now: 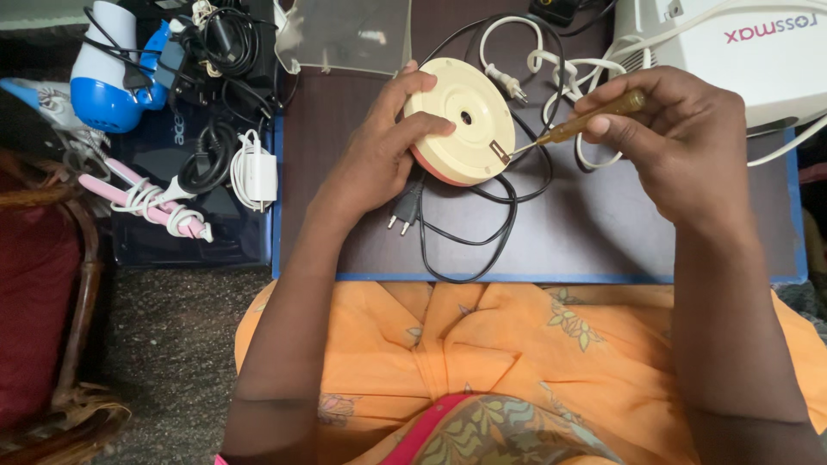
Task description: The person uses a screwdriver to tighten screws on the back of a circular electrical cable reel. They then wind the black power cord around the reel and place the reel on the table.
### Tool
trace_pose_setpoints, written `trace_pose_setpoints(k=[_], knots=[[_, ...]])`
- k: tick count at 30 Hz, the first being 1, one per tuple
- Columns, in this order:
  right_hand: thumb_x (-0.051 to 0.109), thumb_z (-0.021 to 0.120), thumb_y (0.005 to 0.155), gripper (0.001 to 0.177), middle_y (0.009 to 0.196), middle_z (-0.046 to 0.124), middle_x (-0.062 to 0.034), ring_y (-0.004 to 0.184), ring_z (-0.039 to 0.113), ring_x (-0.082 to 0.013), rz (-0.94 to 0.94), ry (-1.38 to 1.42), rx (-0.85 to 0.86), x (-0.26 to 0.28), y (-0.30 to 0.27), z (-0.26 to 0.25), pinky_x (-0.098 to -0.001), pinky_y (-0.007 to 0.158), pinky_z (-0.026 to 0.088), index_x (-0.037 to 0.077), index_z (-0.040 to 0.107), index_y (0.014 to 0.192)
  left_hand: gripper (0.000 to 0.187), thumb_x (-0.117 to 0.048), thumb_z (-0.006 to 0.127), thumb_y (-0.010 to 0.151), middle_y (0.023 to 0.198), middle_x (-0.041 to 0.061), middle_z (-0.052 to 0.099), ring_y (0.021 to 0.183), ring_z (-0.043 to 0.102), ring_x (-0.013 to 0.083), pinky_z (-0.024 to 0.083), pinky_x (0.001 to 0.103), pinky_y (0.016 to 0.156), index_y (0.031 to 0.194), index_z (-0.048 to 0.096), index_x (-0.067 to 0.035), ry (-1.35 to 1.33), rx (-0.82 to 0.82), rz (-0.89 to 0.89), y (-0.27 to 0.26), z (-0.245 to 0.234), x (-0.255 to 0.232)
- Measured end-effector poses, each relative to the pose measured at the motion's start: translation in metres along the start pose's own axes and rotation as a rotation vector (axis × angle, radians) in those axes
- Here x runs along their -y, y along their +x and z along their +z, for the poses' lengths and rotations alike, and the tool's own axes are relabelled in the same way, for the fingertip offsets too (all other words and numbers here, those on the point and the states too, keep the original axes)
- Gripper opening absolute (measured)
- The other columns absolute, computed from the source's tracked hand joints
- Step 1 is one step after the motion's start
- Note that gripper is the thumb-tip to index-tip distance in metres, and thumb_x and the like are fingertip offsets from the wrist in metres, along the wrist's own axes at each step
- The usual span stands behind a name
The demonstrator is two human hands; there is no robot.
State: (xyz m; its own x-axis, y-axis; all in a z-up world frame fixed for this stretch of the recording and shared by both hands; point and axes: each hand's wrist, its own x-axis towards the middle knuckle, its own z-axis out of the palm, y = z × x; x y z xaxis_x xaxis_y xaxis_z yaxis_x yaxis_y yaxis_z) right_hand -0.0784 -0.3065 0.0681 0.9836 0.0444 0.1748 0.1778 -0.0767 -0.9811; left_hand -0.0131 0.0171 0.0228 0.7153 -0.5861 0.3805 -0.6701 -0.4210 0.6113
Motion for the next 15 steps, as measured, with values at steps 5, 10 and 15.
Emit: trace_pose_setpoints(k=[5, 10, 15], knots=[[-0.012, 0.07, 0.102, 0.02, 0.116, 0.073, -0.0184, 0.111, 0.074, -0.0227, 0.015, 0.029, 0.007, -0.0013, 0.0002, 0.0005, -0.0315, 0.099, 0.062, -0.008, 0.064, 0.121, 0.051, 0.021, 0.06, 0.086, 0.153, 0.009, 0.046, 0.156, 0.036, 0.0365, 0.045, 0.043, 0.124, 0.12, 0.071, -0.016, -0.003, -0.002, 0.005, 0.0002, -0.0002, -0.0003], [-0.012, 0.069, 0.101, 0.02, 0.115, 0.073, -0.0183, 0.111, 0.074, -0.0229, 0.029, 0.029, -0.004, -0.0008, 0.0017, 0.0011, -0.0322, 0.098, 0.062, -0.007, 0.065, 0.12, 0.057, 0.02, 0.059, 0.083, 0.156, 0.009, 0.046, 0.153, 0.041, 0.0357, 0.047, 0.043, 0.123, 0.126, 0.069, -0.016, 0.057, -0.032, 0.007, 0.0011, -0.0014, -0.0025], [-0.011, 0.069, 0.102, 0.019, 0.115, 0.073, -0.018, 0.11, 0.074, -0.0222, 0.017, 0.049, 0.012, -0.0013, 0.0016, 0.0031, -0.0322, 0.1, 0.062, -0.007, 0.064, 0.119, 0.081, 0.012, 0.065, 0.077, 0.155, 0.023, 0.045, 0.123, 0.06, 0.041, 0.053, 0.045, 0.098, 0.152, 0.046, -0.011, 0.159, -0.124, -0.2, -0.0003, 0.0077, -0.0011]])
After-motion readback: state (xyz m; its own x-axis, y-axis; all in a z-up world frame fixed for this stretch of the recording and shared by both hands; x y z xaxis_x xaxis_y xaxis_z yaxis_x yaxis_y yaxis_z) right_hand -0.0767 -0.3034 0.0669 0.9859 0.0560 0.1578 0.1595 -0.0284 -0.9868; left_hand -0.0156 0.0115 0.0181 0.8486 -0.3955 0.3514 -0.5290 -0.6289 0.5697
